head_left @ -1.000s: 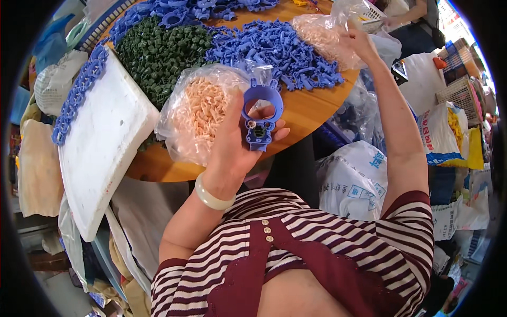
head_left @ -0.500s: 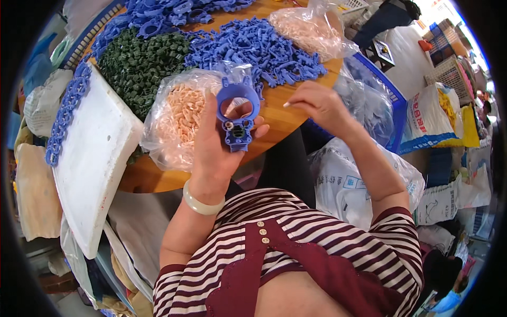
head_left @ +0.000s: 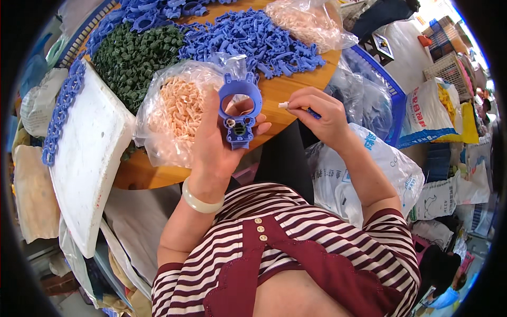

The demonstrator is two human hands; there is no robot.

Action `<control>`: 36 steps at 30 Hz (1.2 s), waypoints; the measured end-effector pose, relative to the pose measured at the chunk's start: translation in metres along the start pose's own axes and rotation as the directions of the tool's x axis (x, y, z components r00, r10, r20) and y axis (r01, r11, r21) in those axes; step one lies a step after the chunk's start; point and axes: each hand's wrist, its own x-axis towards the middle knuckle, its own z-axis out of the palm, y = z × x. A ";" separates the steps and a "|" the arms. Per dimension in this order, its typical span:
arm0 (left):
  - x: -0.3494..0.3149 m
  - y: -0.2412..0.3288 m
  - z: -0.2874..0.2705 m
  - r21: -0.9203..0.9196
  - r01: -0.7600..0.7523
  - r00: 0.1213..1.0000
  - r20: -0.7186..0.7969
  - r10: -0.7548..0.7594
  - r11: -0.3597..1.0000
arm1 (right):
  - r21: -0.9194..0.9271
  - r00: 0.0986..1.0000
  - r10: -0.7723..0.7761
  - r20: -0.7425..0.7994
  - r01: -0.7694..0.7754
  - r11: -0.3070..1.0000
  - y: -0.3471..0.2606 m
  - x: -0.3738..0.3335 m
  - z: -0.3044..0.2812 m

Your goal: Assembling small plastic components into a larger blue toy frame.

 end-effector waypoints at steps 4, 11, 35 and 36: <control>-0.001 -0.008 0.003 0.041 -0.013 1.000 -0.001 0.013 0.999 | 0.013 1.000 0.019 -0.008 -0.019 1.000 -0.025 0.004 -0.001; -0.001 -0.014 0.007 0.038 -0.059 0.997 0.062 0.056 0.998 | 0.007 0.998 -0.063 0.002 0.063 0.998 -0.039 0.007 0.005; -0.003 -0.015 0.002 0.050 -0.043 0.999 0.003 0.042 0.998 | -0.127 0.990 -0.122 0.072 0.131 0.983 -0.053 0.013 0.007; -0.003 -0.016 0.002 0.049 -0.044 0.999 0.010 0.043 0.998 | -0.178 0.984 -0.162 0.079 0.173 0.969 -0.054 0.014 0.007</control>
